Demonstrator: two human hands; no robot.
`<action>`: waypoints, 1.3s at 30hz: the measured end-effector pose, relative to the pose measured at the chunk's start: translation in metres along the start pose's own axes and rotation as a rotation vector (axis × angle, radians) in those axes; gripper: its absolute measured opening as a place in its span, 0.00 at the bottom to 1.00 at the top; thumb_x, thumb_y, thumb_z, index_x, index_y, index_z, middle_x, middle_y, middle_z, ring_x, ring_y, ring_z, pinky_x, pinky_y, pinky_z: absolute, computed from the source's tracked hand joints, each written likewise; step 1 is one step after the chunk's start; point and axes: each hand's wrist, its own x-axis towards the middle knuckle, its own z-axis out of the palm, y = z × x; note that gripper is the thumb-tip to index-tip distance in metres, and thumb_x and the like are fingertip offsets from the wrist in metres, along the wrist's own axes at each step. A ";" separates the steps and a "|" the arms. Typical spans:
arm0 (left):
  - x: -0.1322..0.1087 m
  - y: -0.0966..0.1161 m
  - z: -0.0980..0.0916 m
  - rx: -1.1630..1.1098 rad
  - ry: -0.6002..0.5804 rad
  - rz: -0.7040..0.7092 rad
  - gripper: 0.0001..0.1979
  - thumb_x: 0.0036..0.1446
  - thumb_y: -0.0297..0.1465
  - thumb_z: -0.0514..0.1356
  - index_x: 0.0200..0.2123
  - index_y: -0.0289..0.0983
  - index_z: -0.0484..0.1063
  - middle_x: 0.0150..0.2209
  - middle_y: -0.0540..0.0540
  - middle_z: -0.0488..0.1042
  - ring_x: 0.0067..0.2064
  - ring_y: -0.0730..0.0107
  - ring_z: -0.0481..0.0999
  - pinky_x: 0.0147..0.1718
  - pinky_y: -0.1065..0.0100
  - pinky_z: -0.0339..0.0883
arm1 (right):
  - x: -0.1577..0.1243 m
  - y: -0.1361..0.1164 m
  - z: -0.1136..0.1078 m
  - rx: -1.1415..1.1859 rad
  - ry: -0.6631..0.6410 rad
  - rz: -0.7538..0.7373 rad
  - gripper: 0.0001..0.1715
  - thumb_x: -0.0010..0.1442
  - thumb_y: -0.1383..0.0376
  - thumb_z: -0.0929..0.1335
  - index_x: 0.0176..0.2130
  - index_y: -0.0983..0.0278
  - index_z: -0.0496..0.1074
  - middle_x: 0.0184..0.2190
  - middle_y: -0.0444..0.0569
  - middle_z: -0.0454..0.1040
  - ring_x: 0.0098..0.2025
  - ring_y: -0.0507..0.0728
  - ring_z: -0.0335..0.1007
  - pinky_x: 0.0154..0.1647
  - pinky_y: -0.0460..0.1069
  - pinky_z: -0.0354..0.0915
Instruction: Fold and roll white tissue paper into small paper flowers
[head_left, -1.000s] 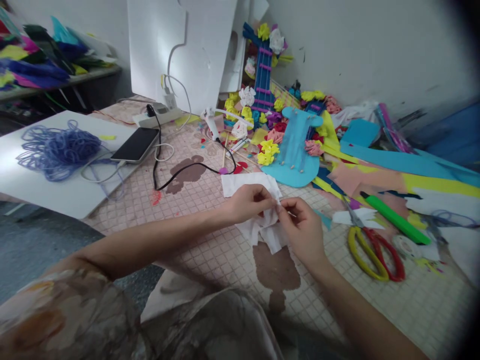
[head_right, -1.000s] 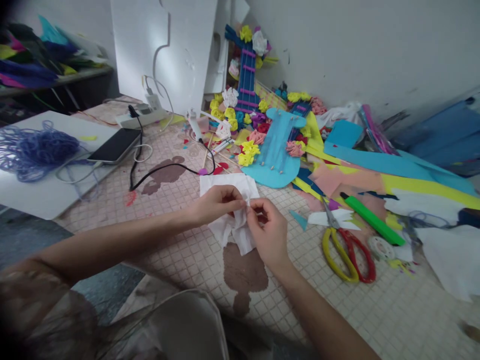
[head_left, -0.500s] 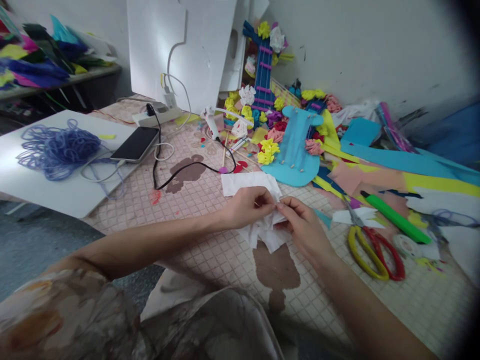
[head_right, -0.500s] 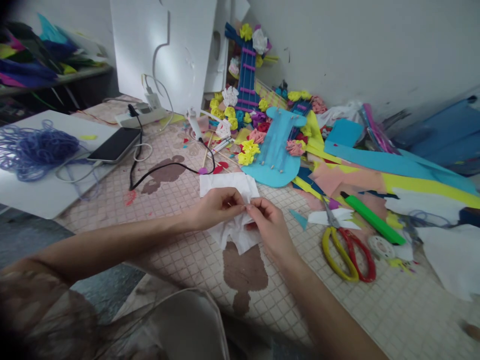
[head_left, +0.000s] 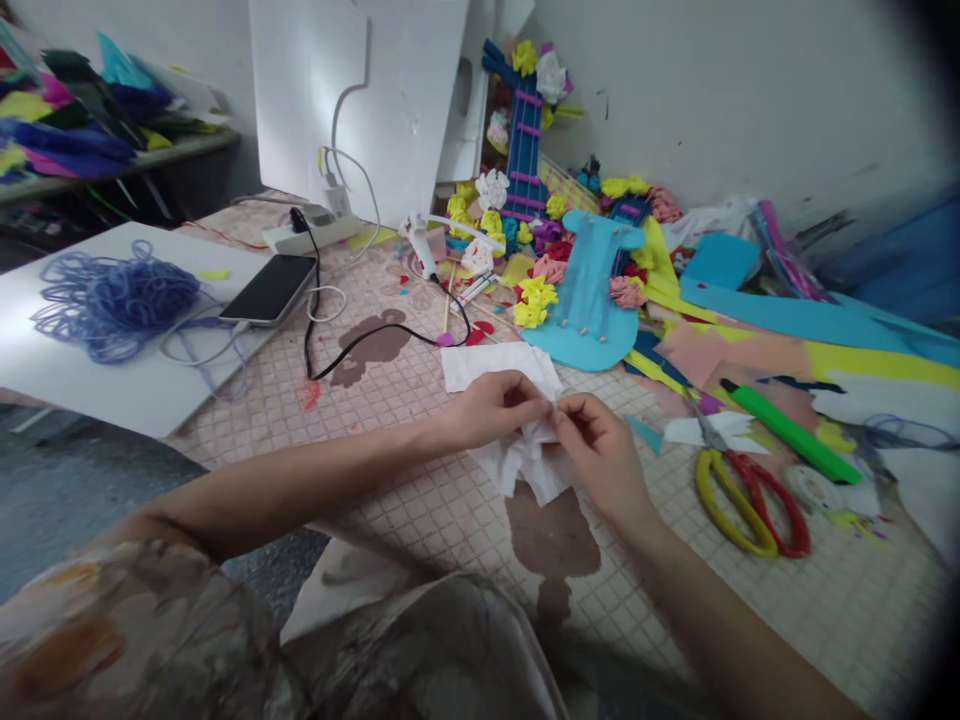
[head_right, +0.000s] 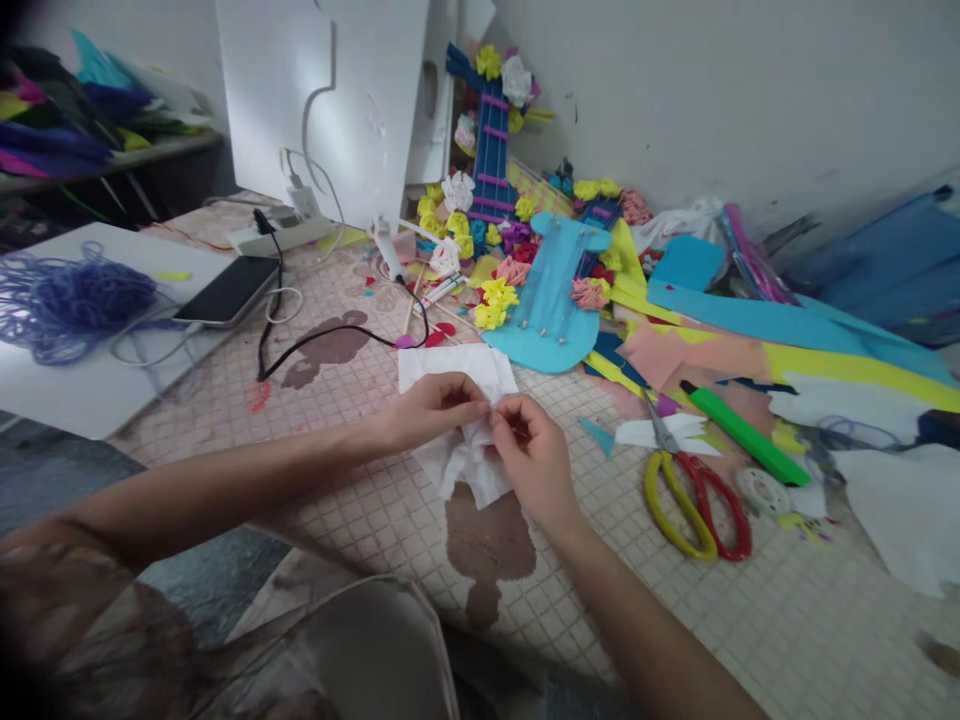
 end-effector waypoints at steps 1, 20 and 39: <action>0.000 0.000 -0.001 0.044 0.009 0.030 0.10 0.53 0.35 0.60 0.29 0.32 0.70 0.26 0.50 0.69 0.27 0.78 0.65 0.25 0.75 0.58 | -0.001 -0.001 0.001 -0.047 -0.002 -0.032 0.07 0.58 0.60 0.67 0.31 0.61 0.68 0.25 0.42 0.68 0.26 0.51 0.64 0.27 0.46 0.64; -0.004 0.005 0.001 0.174 0.051 0.157 0.07 0.55 0.31 0.58 0.28 0.33 0.69 0.23 0.53 0.66 0.25 0.80 0.61 0.25 0.75 0.57 | 0.000 0.007 0.001 0.246 -0.017 0.177 0.09 0.55 0.59 0.71 0.31 0.61 0.69 0.29 0.43 0.66 0.30 0.51 0.62 0.27 0.44 0.68; -0.001 -0.001 0.004 0.089 0.141 0.106 0.08 0.56 0.32 0.58 0.29 0.33 0.67 0.23 0.52 0.67 0.23 0.80 0.64 0.22 0.75 0.57 | -0.005 0.003 0.011 0.379 0.082 0.215 0.12 0.54 0.57 0.72 0.31 0.60 0.68 0.27 0.42 0.69 0.27 0.51 0.65 0.29 0.48 0.65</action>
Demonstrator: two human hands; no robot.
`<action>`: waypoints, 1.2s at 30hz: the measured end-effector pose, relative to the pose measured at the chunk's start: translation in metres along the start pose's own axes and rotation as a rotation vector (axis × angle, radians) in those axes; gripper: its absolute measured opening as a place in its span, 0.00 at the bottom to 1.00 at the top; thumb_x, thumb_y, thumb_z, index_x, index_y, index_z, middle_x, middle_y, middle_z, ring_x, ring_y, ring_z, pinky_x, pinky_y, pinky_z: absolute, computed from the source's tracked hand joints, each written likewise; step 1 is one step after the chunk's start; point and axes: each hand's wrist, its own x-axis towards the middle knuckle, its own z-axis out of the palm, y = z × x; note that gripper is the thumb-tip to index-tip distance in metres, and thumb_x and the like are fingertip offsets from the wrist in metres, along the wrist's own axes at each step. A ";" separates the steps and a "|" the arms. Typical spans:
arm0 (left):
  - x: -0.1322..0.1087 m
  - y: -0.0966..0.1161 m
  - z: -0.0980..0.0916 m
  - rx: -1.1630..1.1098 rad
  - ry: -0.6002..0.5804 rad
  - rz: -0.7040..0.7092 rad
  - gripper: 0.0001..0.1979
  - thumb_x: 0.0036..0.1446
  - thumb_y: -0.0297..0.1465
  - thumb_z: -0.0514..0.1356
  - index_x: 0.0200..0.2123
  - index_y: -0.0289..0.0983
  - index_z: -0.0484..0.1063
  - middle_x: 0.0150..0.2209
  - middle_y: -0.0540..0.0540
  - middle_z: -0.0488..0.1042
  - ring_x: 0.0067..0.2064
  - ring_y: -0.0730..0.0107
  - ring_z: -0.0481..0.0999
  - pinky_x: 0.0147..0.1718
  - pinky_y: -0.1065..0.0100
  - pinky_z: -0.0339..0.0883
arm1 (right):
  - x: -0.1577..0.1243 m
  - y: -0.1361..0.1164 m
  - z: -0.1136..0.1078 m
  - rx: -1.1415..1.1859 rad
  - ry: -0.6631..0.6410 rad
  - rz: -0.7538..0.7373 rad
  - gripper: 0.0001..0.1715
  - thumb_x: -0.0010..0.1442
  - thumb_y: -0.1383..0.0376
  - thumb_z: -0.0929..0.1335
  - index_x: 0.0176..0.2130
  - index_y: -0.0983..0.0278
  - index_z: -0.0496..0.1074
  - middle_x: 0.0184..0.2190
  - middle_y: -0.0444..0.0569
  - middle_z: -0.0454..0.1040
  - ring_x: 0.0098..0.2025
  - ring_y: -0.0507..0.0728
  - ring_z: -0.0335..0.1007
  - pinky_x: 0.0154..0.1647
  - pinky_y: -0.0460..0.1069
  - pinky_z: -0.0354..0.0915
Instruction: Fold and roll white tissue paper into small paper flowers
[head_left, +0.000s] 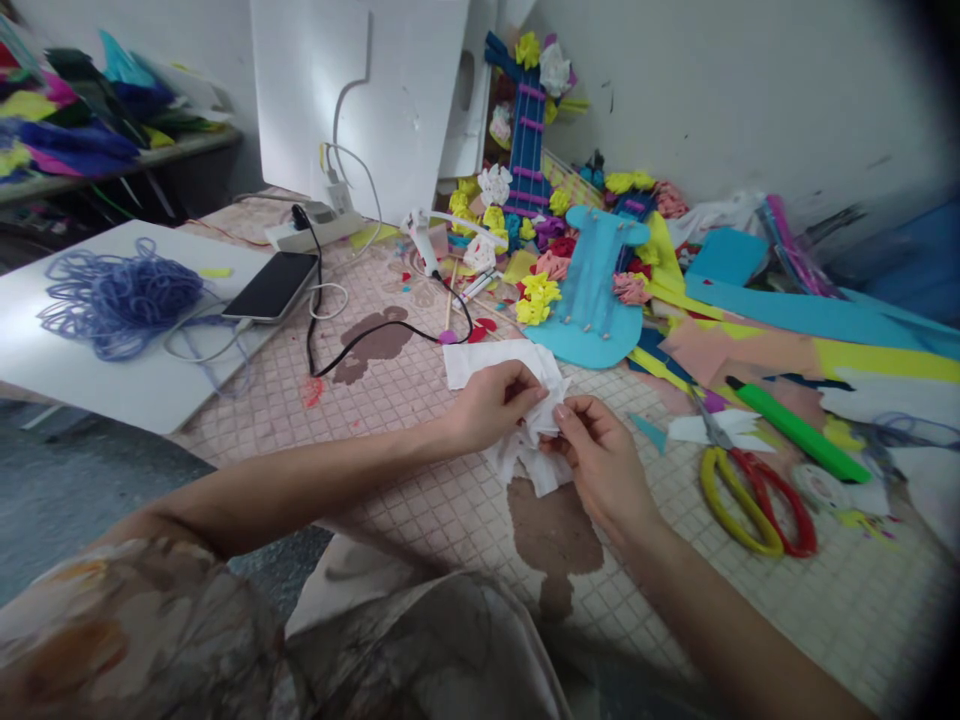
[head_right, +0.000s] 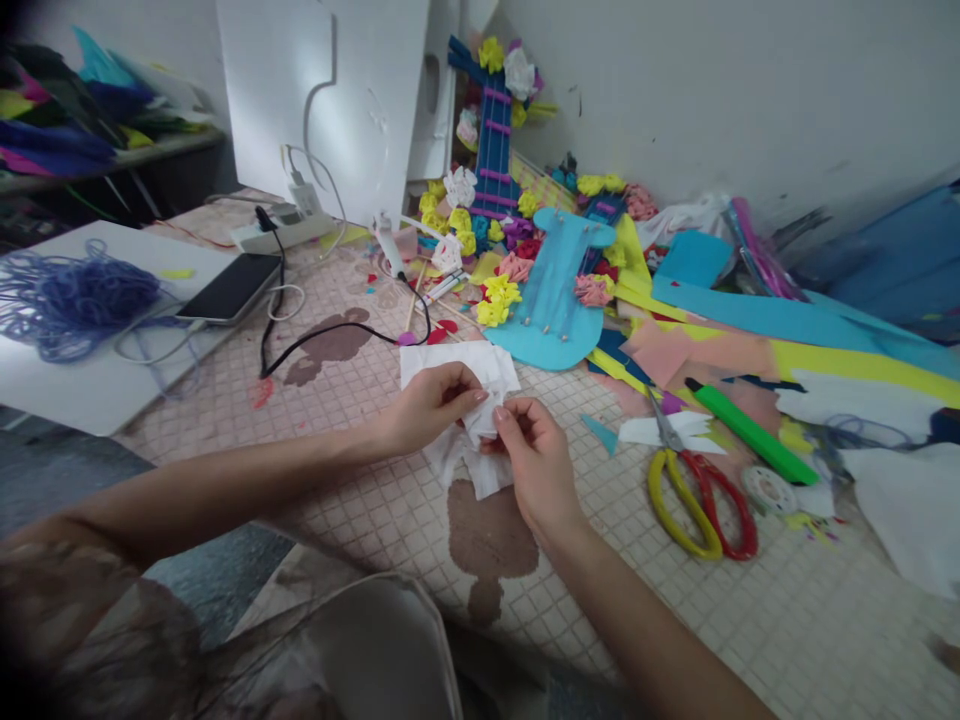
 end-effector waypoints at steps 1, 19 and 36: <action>0.000 -0.001 0.001 -0.008 0.001 -0.004 0.08 0.56 0.32 0.58 0.29 0.33 0.67 0.23 0.53 0.67 0.23 0.80 0.65 0.22 0.75 0.57 | 0.000 0.001 0.000 -0.002 0.008 -0.001 0.12 0.54 0.56 0.71 0.31 0.60 0.68 0.28 0.42 0.69 0.27 0.51 0.65 0.29 0.48 0.65; -0.004 -0.003 0.003 0.088 0.003 0.067 0.08 0.57 0.33 0.56 0.30 0.34 0.68 0.26 0.51 0.69 0.27 0.78 0.65 0.25 0.75 0.58 | 0.001 -0.005 0.007 0.068 0.007 0.097 0.17 0.49 0.54 0.73 0.28 0.62 0.67 0.26 0.42 0.67 0.25 0.51 0.64 0.23 0.46 0.64; -0.003 0.000 0.003 -0.005 -0.048 -0.093 0.18 0.57 0.44 0.56 0.29 0.33 0.67 0.24 0.51 0.66 0.24 0.78 0.63 0.21 0.75 0.56 | -0.001 0.000 0.007 0.042 -0.014 0.040 0.12 0.54 0.58 0.71 0.28 0.60 0.67 0.26 0.40 0.67 0.24 0.51 0.66 0.23 0.46 0.67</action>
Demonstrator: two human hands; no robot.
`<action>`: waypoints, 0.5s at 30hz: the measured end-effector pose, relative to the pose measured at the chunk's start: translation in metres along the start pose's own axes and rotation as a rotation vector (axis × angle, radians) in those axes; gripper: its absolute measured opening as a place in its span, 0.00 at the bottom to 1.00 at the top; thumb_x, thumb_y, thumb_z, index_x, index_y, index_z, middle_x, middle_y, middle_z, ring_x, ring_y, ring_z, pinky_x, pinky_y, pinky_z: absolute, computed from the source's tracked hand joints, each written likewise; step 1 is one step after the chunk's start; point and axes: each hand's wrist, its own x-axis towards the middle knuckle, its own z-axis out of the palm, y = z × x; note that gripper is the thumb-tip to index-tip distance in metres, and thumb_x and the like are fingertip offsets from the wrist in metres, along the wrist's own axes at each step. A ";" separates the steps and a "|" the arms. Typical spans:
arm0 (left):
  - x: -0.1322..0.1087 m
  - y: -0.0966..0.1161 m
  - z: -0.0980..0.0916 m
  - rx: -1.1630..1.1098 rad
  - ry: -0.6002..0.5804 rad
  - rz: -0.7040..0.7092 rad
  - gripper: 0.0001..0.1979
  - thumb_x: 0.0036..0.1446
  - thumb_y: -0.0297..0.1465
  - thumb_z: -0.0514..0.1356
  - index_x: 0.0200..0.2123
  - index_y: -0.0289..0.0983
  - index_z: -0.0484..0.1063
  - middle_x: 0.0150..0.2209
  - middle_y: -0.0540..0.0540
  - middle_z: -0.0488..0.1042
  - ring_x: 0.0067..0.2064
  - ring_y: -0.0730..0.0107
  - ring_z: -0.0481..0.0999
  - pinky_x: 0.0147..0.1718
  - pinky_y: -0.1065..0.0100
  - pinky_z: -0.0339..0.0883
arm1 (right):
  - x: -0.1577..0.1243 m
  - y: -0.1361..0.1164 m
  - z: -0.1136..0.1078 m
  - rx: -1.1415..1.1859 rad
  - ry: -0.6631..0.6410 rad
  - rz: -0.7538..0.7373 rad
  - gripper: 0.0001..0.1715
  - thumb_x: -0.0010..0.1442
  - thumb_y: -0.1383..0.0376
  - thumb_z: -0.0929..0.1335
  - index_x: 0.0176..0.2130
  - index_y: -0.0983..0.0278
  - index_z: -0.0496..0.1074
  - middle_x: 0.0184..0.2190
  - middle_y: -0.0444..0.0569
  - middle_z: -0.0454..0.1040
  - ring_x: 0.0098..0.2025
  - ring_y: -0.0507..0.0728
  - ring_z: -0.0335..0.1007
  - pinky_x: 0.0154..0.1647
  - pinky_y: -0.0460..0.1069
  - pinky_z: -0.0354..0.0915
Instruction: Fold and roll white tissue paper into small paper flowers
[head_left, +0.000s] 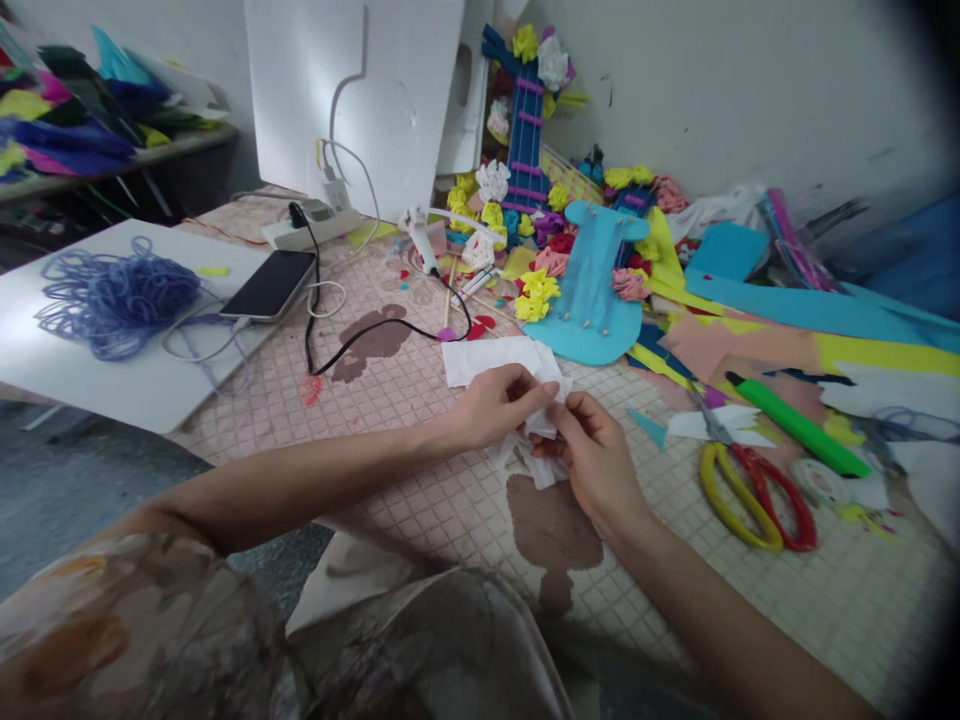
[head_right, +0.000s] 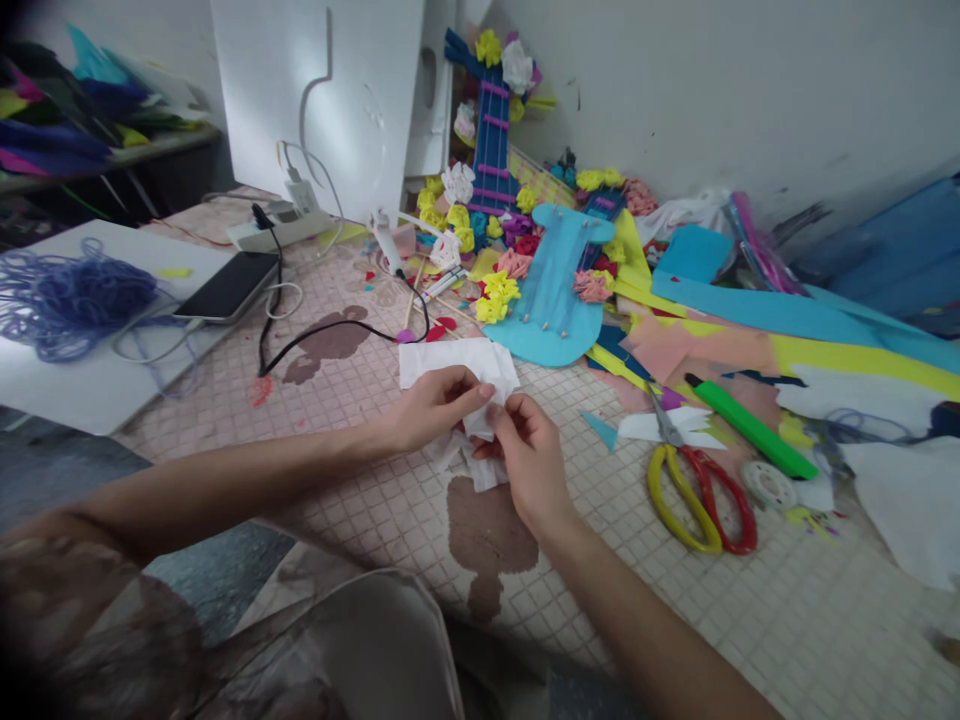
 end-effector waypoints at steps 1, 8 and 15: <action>0.000 0.001 -0.001 0.026 -0.010 0.000 0.18 0.57 0.45 0.56 0.29 0.33 0.67 0.23 0.51 0.65 0.24 0.78 0.62 0.21 0.75 0.55 | 0.000 0.000 0.000 -0.014 -0.005 -0.017 0.12 0.55 0.58 0.71 0.28 0.60 0.67 0.26 0.41 0.67 0.25 0.51 0.66 0.23 0.46 0.67; 0.002 -0.003 0.001 -0.018 -0.018 0.070 0.14 0.57 0.39 0.56 0.27 0.34 0.64 0.22 0.54 0.63 0.22 0.80 0.62 0.20 0.76 0.55 | 0.000 0.005 -0.002 -0.025 -0.005 -0.015 0.12 0.55 0.57 0.71 0.31 0.61 0.68 0.27 0.40 0.68 0.23 0.49 0.65 0.22 0.46 0.67; 0.003 -0.007 0.003 -0.020 0.047 0.092 0.14 0.57 0.39 0.57 0.26 0.35 0.63 0.22 0.54 0.63 0.23 0.79 0.63 0.20 0.77 0.57 | 0.000 0.003 -0.001 0.010 0.008 -0.019 0.13 0.54 0.57 0.72 0.30 0.61 0.68 0.24 0.39 0.68 0.22 0.49 0.64 0.22 0.45 0.67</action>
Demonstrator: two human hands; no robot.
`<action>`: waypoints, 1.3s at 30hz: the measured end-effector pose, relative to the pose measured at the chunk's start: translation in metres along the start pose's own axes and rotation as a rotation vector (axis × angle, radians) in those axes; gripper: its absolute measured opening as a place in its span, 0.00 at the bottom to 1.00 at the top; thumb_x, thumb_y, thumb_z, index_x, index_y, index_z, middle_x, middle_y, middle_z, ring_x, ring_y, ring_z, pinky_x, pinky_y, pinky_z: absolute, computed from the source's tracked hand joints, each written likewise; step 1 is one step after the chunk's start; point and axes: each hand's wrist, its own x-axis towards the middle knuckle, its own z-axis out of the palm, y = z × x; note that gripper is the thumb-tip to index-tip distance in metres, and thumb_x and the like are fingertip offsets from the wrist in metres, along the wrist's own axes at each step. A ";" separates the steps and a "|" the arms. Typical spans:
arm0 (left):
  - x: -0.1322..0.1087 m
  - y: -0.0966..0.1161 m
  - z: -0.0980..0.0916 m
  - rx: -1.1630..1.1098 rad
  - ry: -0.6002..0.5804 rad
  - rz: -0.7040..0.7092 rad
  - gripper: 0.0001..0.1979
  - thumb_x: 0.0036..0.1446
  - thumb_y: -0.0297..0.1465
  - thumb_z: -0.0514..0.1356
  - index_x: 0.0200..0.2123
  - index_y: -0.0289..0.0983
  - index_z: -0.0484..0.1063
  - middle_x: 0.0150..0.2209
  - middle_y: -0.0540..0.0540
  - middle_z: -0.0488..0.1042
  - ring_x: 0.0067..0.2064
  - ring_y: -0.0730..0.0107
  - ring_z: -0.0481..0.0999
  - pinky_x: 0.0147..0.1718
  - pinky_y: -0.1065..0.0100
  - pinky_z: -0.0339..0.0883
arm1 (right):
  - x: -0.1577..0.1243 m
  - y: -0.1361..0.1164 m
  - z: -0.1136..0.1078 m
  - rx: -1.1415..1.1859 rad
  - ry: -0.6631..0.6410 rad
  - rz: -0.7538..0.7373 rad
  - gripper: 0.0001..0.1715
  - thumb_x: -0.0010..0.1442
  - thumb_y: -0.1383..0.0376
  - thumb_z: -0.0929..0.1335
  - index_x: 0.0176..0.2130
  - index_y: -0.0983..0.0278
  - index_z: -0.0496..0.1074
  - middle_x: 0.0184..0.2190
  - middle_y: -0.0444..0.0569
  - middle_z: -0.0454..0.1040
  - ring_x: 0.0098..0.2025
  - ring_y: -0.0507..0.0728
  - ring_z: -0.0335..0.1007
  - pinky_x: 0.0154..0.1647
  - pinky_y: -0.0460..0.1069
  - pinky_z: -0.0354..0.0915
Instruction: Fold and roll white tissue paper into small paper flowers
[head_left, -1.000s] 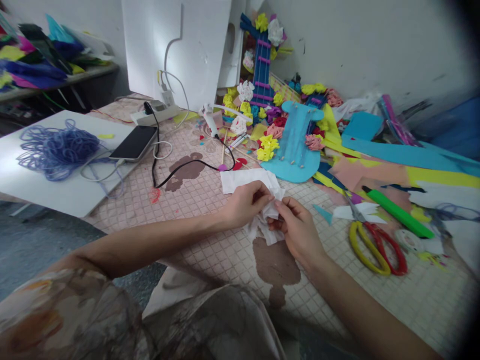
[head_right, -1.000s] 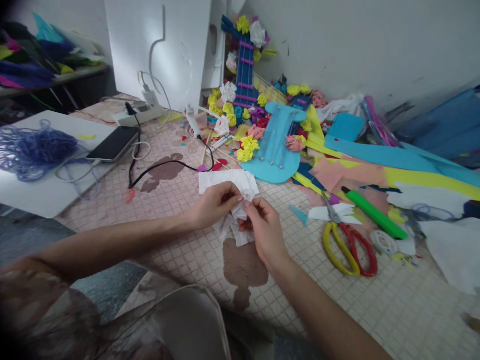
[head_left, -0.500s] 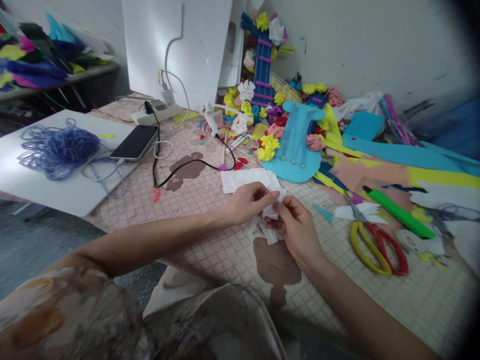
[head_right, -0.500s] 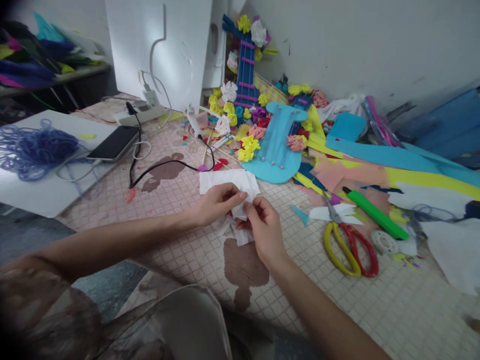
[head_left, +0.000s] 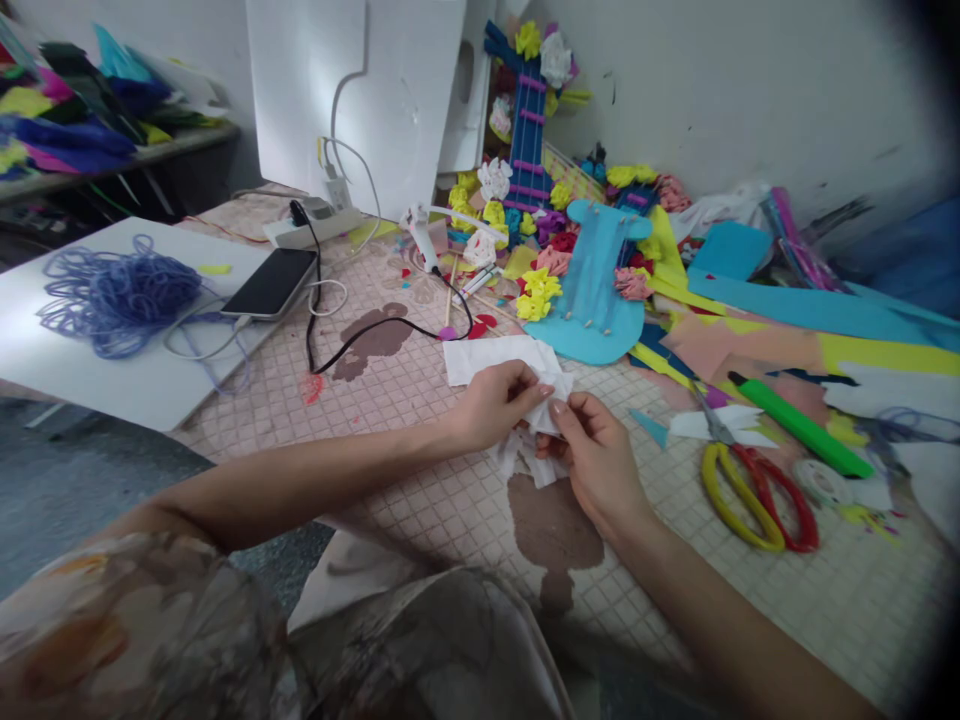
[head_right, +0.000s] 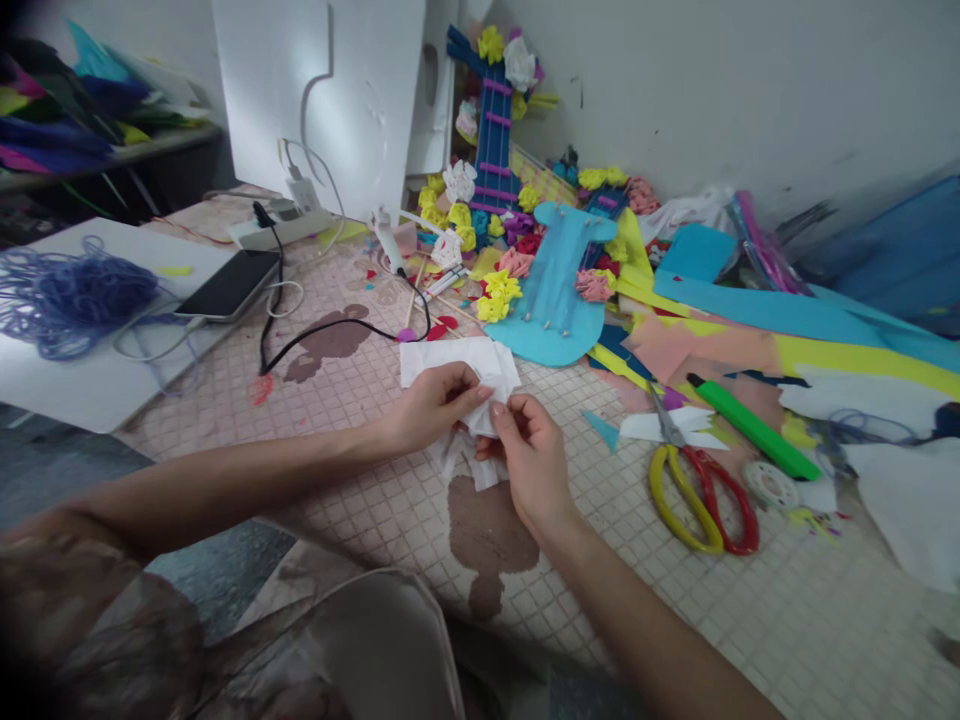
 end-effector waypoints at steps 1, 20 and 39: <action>0.000 0.000 0.000 0.004 0.009 0.002 0.14 0.57 0.39 0.57 0.26 0.35 0.63 0.21 0.54 0.63 0.23 0.80 0.62 0.20 0.77 0.57 | 0.000 0.000 0.000 0.006 0.004 0.000 0.13 0.54 0.57 0.72 0.30 0.62 0.68 0.24 0.39 0.68 0.22 0.49 0.64 0.22 0.45 0.67; 0.001 0.000 -0.001 -0.053 0.017 -0.012 0.13 0.57 0.38 0.57 0.27 0.34 0.63 0.22 0.53 0.63 0.23 0.80 0.64 0.19 0.78 0.58 | 0.002 0.002 -0.004 0.024 0.018 -0.010 0.11 0.55 0.58 0.72 0.31 0.62 0.70 0.25 0.40 0.70 0.22 0.48 0.64 0.22 0.45 0.65; -0.001 0.005 -0.002 -0.162 -0.016 -0.126 0.17 0.58 0.43 0.56 0.29 0.35 0.62 0.23 0.53 0.62 0.22 0.80 0.66 0.18 0.77 0.63 | 0.002 -0.003 -0.005 0.008 0.032 -0.031 0.11 0.55 0.58 0.72 0.30 0.62 0.69 0.24 0.40 0.68 0.21 0.48 0.63 0.22 0.45 0.64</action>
